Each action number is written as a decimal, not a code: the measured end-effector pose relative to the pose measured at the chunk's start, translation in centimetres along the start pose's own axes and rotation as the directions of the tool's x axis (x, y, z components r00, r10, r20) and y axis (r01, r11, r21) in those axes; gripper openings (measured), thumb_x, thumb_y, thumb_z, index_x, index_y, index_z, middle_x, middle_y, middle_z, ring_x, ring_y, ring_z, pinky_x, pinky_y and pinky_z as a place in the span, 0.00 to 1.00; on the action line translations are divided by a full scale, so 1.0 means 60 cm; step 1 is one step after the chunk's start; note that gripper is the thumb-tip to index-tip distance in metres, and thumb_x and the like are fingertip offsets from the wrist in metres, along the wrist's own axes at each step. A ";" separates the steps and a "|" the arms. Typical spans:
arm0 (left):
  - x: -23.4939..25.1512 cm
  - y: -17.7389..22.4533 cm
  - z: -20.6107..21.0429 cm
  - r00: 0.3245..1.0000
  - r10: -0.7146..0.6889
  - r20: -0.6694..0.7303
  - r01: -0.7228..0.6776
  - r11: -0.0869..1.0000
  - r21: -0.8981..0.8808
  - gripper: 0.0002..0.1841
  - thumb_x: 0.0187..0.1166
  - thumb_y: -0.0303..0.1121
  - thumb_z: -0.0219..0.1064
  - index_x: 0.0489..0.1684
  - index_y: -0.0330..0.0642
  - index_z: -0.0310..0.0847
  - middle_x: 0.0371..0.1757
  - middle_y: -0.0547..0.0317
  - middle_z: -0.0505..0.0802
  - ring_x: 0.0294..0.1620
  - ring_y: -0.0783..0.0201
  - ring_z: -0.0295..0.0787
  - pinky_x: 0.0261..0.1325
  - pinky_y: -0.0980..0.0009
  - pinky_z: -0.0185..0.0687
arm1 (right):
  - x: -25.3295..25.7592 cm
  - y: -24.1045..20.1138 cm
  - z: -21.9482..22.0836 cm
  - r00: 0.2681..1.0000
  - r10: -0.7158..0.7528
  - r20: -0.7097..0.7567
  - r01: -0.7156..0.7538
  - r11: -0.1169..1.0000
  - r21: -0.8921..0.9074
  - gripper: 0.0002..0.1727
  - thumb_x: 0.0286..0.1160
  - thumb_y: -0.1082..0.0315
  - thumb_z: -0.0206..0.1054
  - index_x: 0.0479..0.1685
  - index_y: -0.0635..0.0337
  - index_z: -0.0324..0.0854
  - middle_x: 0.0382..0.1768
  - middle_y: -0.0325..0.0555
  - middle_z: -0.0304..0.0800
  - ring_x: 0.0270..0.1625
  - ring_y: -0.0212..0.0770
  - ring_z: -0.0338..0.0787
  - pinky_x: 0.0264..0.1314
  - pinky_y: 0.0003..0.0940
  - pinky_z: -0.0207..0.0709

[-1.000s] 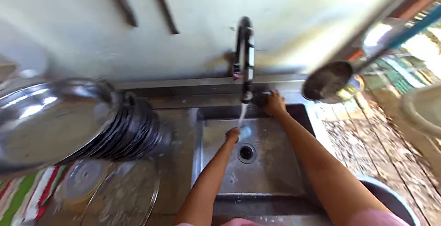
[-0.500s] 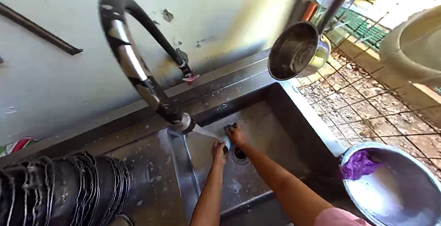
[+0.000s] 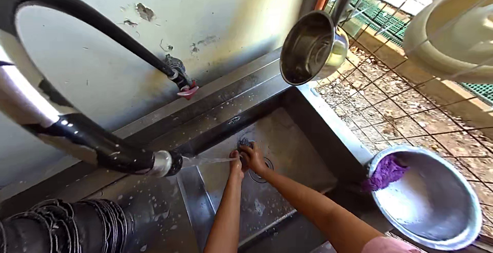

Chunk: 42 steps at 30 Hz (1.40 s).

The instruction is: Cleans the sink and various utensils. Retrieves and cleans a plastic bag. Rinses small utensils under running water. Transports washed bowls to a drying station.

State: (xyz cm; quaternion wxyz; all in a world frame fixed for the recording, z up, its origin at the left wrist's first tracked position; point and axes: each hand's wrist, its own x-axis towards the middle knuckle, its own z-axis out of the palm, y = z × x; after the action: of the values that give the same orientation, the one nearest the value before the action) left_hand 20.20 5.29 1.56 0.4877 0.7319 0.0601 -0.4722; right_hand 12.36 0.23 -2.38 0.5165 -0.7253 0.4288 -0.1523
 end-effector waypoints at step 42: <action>-0.015 -0.025 0.003 0.979 -0.193 0.071 0.204 0.880 -0.430 0.19 0.93 0.45 0.46 0.63 0.41 0.74 0.48 0.50 0.87 0.43 0.59 0.85 0.45 0.60 0.83 | -0.024 -0.030 -0.050 0.996 0.023 0.089 -0.015 0.996 -0.088 0.20 0.85 0.61 0.61 0.69 0.58 0.85 0.72 0.68 0.79 0.66 0.61 0.88 0.68 0.55 0.82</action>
State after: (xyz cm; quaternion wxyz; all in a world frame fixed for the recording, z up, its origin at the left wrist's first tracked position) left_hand 18.78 6.26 1.23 0.5885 0.5883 0.2321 -0.5038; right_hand 10.34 -0.31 0.80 0.5045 -0.7491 0.4185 -0.0958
